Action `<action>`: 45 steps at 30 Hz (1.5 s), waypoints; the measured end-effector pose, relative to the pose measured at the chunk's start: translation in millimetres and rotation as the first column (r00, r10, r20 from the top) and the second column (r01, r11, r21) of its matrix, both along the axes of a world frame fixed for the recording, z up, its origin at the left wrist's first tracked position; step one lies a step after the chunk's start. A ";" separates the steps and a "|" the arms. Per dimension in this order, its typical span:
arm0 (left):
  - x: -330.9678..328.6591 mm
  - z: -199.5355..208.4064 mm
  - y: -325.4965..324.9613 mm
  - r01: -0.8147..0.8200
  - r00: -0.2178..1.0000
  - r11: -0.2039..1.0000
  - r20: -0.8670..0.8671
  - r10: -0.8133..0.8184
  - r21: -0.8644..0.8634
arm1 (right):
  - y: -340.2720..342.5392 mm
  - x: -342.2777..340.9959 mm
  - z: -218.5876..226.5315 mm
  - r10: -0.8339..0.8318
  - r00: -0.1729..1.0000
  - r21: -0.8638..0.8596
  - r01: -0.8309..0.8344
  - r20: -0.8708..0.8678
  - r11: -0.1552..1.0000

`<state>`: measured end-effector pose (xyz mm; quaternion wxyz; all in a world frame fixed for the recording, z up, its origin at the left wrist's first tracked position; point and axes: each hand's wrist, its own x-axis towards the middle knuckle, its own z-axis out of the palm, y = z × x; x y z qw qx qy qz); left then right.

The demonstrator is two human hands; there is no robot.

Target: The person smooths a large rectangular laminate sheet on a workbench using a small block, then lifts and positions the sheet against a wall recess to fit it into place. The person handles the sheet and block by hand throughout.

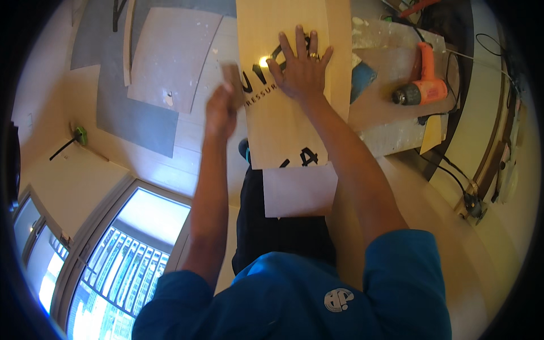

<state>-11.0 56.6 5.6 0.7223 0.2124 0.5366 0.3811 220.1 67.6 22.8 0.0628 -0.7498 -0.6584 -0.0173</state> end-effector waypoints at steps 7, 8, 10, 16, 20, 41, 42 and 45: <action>12.8 48.1 -44.6 0.253 0.962 0.960 -0.134 -0.237 0.122 | -12.0 -8.0 3.3 -0.030 0.998 -0.044 0.028 -0.048 0.999; 11.7 46.8 -50.2 0.257 0.958 0.956 -0.168 -0.233 0.142 | -20.3 -11.3 4.7 -0.019 0.997 -0.049 0.016 -0.070 0.999; -0.9 51.7 -72.9 0.321 0.934 0.946 -0.184 -0.307 0.053 | -41.2 -17.7 6.4 -0.006 0.994 -0.061 -0.001 -0.112 0.998; -29.3 64.8 -140.4 0.399 0.897 0.915 -0.183 -0.402 -0.054 | -58.4 -17.0 14.6 0.000 0.988 -0.035 -0.005 -0.156 0.999; -45.1 66.5 -164.7 0.263 0.947 0.964 -0.202 -0.251 0.032 | -14.8 -3.8 -5.4 0.040 0.997 0.014 -0.039 -0.064 0.999; -10.8 23.5 -63.4 0.304 0.903 0.949 -0.342 -0.260 0.081 | -14.0 -7.7 -6.6 0.021 0.999 -0.025 -0.020 0.037 0.999; -26.8 25.3 -104.1 0.368 0.848 0.921 -0.451 -0.277 0.126 | -12.7 -7.5 -6.4 0.018 0.999 -0.022 -0.017 0.046 1.000; -45.2 36.2 -152.3 0.341 0.879 0.930 -0.399 -0.263 0.138 | -13.2 -7.1 -7.8 0.018 1.000 -0.010 -0.018 0.025 1.000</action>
